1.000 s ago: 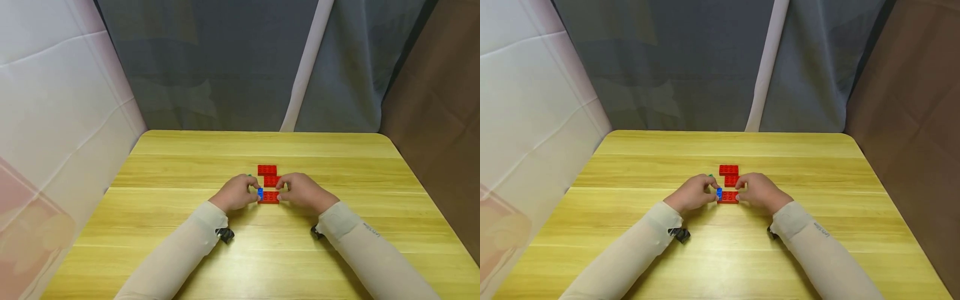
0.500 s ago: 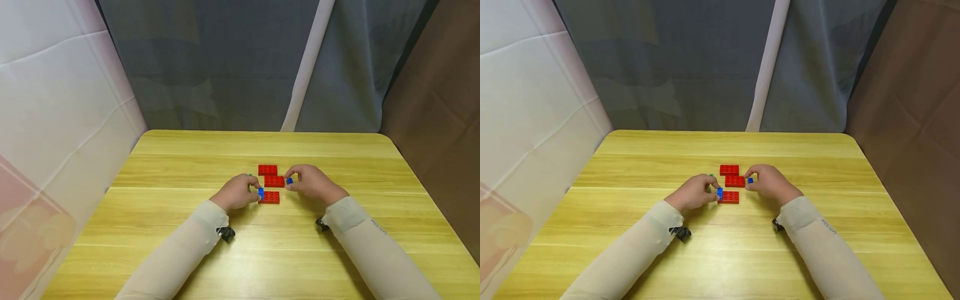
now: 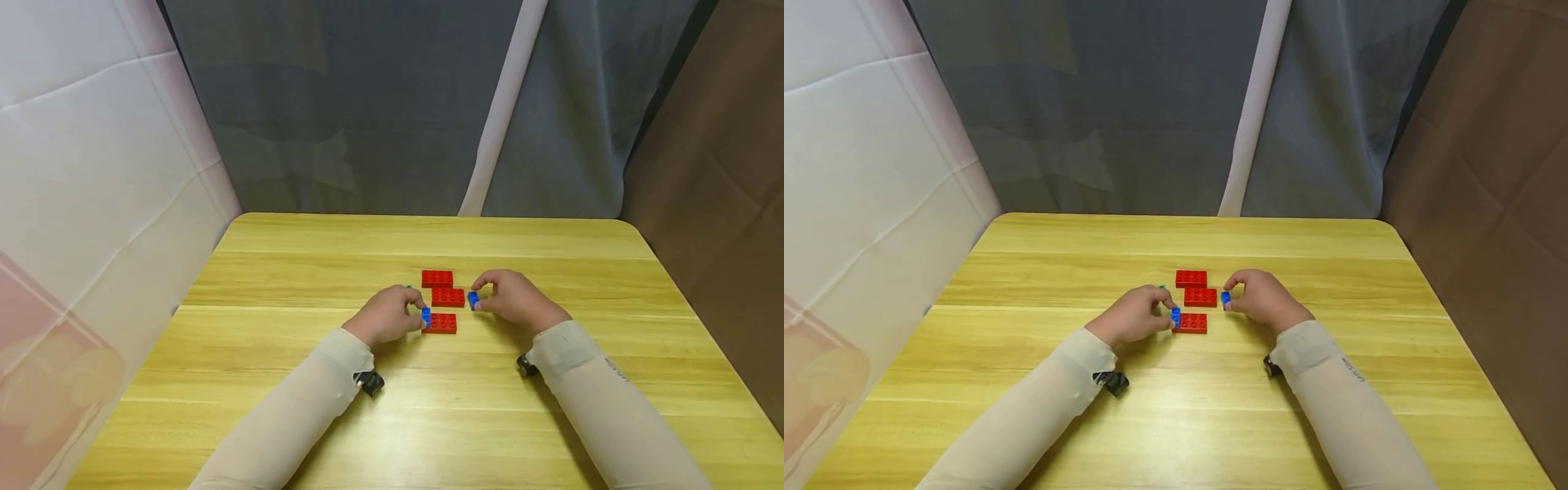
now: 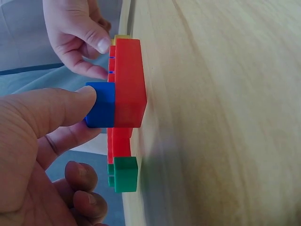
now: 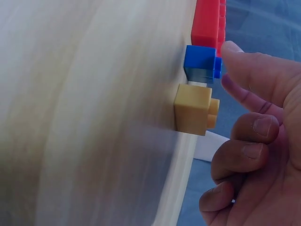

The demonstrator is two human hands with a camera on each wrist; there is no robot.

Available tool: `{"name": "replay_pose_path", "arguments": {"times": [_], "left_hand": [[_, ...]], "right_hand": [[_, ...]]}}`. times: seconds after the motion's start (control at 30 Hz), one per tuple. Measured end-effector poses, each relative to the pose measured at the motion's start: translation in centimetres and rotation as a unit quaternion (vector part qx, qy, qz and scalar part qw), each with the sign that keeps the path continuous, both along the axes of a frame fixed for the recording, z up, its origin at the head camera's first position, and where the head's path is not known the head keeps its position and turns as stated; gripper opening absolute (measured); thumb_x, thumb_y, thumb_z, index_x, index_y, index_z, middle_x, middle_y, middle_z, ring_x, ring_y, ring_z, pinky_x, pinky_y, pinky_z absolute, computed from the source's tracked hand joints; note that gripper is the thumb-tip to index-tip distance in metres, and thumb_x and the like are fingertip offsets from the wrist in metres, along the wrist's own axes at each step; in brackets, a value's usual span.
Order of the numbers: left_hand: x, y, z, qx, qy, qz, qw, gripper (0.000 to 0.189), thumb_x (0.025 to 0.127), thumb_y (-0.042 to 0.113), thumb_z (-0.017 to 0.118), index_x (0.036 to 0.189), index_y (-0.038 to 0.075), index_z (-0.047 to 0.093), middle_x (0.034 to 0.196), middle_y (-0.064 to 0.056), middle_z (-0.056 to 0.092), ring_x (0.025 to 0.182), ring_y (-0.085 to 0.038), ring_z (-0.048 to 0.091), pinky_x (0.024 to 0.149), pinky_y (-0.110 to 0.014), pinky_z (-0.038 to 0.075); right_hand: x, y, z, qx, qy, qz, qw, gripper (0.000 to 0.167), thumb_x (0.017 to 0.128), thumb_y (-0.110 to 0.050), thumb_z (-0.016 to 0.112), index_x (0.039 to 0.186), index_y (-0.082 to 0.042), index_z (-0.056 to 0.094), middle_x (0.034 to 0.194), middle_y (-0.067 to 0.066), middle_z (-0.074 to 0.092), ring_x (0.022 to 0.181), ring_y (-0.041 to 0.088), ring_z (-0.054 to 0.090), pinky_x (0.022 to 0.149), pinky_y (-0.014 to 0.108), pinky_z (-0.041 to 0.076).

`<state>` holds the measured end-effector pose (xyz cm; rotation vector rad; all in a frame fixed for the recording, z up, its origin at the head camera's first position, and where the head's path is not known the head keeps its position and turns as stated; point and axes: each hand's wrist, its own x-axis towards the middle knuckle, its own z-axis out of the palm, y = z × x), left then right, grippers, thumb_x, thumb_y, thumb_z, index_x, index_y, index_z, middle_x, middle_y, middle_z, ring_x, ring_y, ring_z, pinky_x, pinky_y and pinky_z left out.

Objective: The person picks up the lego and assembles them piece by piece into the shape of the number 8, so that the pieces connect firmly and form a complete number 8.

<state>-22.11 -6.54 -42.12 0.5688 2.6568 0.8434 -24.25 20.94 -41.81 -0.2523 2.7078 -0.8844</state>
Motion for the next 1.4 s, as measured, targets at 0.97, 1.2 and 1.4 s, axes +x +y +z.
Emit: {"name": "replay_pose_path", "arguments": {"times": [0.97, 1.2, 1.4], "left_hand": [[0.11, -0.01, 0.05, 0.001, 0.006, -0.002, 1.0000, 0.019, 0.096, 0.022, 0.078, 0.112, 0.015, 0.073, 0.120, -0.007, 0.067, 0.083, -0.021, 0.056, 0.077, -0.036, 0.048], [0.07, -0.03, 0.08, -0.002, 0.006, -0.005, 1.0000, 0.019, 0.096, 0.023, 0.078, 0.113, 0.015, 0.073, 0.119, -0.007, 0.067, 0.085, -0.021, 0.057, 0.078, -0.037, 0.048], [0.05, -0.05, 0.11, -0.002, 0.006, -0.006, 1.0000, 0.020, 0.096, 0.023, 0.078, 0.113, 0.015, 0.073, 0.120, -0.007, 0.067, 0.084, -0.021, 0.057, 0.077, -0.036, 0.048]], "right_hand": [[-0.27, -0.56, -0.43, 0.006, -0.008, -0.005, 0.9999, 0.025, 0.091, -0.017, 0.083, 0.114, -0.012, 0.074, 0.079, 0.006, 0.051, 0.069, 0.021, 0.050, 0.065, 0.033, 0.042], [-0.19, -0.47, -0.40, 0.001, -0.004, 0.003, 1.0000, 0.023, 0.091, -0.018, 0.083, 0.111, -0.011, 0.073, 0.076, 0.005, 0.051, 0.066, 0.020, 0.050, 0.062, 0.032, 0.042], [-0.06, -0.57, 0.02, 0.003, 0.001, 0.003, 1.0000, 0.023, 0.092, -0.019, 0.083, 0.111, -0.013, 0.073, 0.077, 0.005, 0.051, 0.067, 0.021, 0.049, 0.063, 0.032, 0.042]]}}
